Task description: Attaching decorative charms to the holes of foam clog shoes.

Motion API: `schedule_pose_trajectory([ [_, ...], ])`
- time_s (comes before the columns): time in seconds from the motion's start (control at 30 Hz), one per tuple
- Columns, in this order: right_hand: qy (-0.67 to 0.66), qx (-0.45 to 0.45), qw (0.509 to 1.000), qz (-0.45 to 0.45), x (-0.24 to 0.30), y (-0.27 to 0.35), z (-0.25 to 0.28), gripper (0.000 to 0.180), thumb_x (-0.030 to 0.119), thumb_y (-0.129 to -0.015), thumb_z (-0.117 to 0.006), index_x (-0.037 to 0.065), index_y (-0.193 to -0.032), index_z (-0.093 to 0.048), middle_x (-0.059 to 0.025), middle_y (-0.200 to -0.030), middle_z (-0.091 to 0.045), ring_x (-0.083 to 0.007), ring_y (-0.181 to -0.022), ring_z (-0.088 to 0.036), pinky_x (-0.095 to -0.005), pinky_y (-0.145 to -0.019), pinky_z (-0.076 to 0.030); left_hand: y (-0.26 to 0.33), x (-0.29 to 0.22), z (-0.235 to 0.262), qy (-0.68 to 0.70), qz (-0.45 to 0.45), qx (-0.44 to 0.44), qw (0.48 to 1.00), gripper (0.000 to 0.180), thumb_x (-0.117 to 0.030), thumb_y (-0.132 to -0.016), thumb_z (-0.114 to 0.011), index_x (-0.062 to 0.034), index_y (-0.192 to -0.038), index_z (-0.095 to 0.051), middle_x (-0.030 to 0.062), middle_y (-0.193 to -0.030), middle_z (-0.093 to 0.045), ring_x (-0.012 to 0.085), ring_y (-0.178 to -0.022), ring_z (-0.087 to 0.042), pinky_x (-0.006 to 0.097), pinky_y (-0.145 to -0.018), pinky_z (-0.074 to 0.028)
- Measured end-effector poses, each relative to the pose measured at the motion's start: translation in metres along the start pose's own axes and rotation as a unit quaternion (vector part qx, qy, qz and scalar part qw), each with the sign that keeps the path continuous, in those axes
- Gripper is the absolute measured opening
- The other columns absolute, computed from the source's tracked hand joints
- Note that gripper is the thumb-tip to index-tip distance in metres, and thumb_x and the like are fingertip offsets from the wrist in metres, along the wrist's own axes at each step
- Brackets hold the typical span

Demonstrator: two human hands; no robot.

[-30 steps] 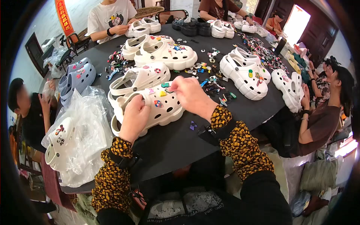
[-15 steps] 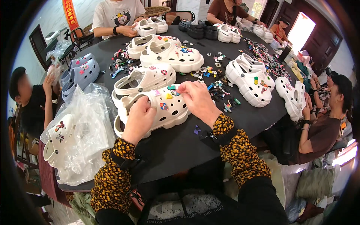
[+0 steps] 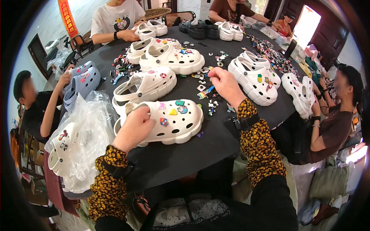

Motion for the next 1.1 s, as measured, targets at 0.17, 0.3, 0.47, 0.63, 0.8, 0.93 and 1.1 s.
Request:
schedule_pose_trajectory([
  [0.17, -0.007, 0.034, 0.999, 0.003, -0.01, -0.015, 0.006, 0.016, 0.01, -0.079, -0.054, 0.001, -0.088, -0.063, -0.017, -0.081, -0.066, -0.0317, -0.079, -0.064, -0.0383, -0.072, -0.05, -0.001, -0.013, 0.026, -0.057, -0.024, -0.055, 0.997, 0.02, -0.011, -0.083, -0.055, 0.0049, -0.093, -0.062, 0.0052, -0.071, -0.061, 0.0096, -0.066, -0.056, 0.025, -0.058, -0.044],
  [0.3, -0.016, 0.054, 0.998, 0.008, -0.006, -0.03, -0.004, 0.017, 0.012, -0.077, -0.056, 0.0, -0.087, -0.064, -0.0182, -0.082, -0.065, -0.0315, -0.08, -0.064, -0.0383, -0.074, -0.049, -0.033, -0.015, 0.051, -0.066, -0.059, -0.121, 0.989, 0.022, -0.013, -0.085, -0.056, 0.0062, -0.095, -0.062, 0.0046, -0.072, -0.061, 0.0087, -0.064, -0.055, 0.025, -0.059, -0.045],
  [0.47, -0.036, 0.058, 0.998, -0.011, -0.023, -0.036, -0.022, 0.017, 0.013, -0.076, -0.057, 0.0, -0.083, -0.066, -0.0191, -0.081, -0.065, -0.0328, -0.08, -0.063, -0.0383, -0.074, -0.049, -0.073, 0.017, 0.059, -0.131, 0.012, -0.082, 0.988, 0.027, -0.018, -0.079, -0.059, 0.0049, -0.092, -0.064, 0.017, -0.076, -0.065, 0.0231, -0.072, -0.064, 0.033, -0.068, -0.049],
  [0.63, -0.01, 0.053, 0.998, -0.044, -0.061, -0.035, -0.025, 0.019, 0.011, -0.076, -0.055, 0.001, -0.085, -0.067, -0.0197, -0.083, -0.065, -0.033, -0.082, -0.063, -0.0381, -0.077, -0.049, -0.089, 0.011, 0.053, -0.173, 0.023, -0.038, 0.984, 0.028, -0.02, -0.079, -0.058, 0.0054, -0.091, -0.063, 0.0175, -0.074, -0.065, 0.0211, -0.069, -0.064, 0.032, -0.067, -0.048],
  [0.8, 0.018, 0.037, 0.997, -0.068, -0.082, -0.041, -0.023, 0.019, 0.01, -0.076, -0.054, 0.001, -0.084, -0.069, -0.0197, -0.083, -0.066, -0.0327, -0.083, -0.064, -0.038, -0.079, -0.049, -0.098, 0.031, 0.048, -0.14, -0.017, 0.005, 0.99, 0.028, -0.02, -0.08, -0.057, 0.0048, -0.093, -0.063, 0.0076, -0.061, -0.053, 0.009, -0.057, -0.047, 0.03, -0.055, -0.042],
  [0.93, 0.038, 0.042, 0.994, -0.092, -0.096, -0.041, -0.016, 0.02, 0.008, -0.075, -0.054, 0.001, -0.087, -0.068, -0.0202, -0.088, -0.065, -0.0334, -0.088, -0.062, -0.0381, -0.082, -0.048, -0.091, 0.029, 0.037, -0.017, 0.062, 0.043, 0.997, 0.025, -0.016, -0.084, -0.055, 0.0048, -0.096, -0.062, -0.0007, -0.067, -0.055, 0.0069, -0.062, -0.047, 0.027, -0.057, -0.041],
  [1.1, 0.033, 0.048, 0.988, -0.14, -0.118, -0.036, -0.019, 0.024, 0.004, -0.073, -0.052, 0.002, -0.091, -0.068, -0.0206, -0.093, -0.065, -0.0339, -0.092, -0.061, -0.0373, -0.084, -0.047, -0.072, 0.023, 0.027, 0.005, 0.004, 0.076, 0.997, 0.031, -0.014, -0.086, -0.056, 0.0047, -0.111, -0.056, 0.0032, -0.089, -0.063, 0.0076, -0.077, -0.053, 0.024, -0.07, -0.044],
])
Point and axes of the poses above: each hand's wrist, its own y-axis away from the middle knuckle, its own z-axis out of the back of the hand, x = y × z, the point moved 7 cm from there along -y, towards the middle knuckle
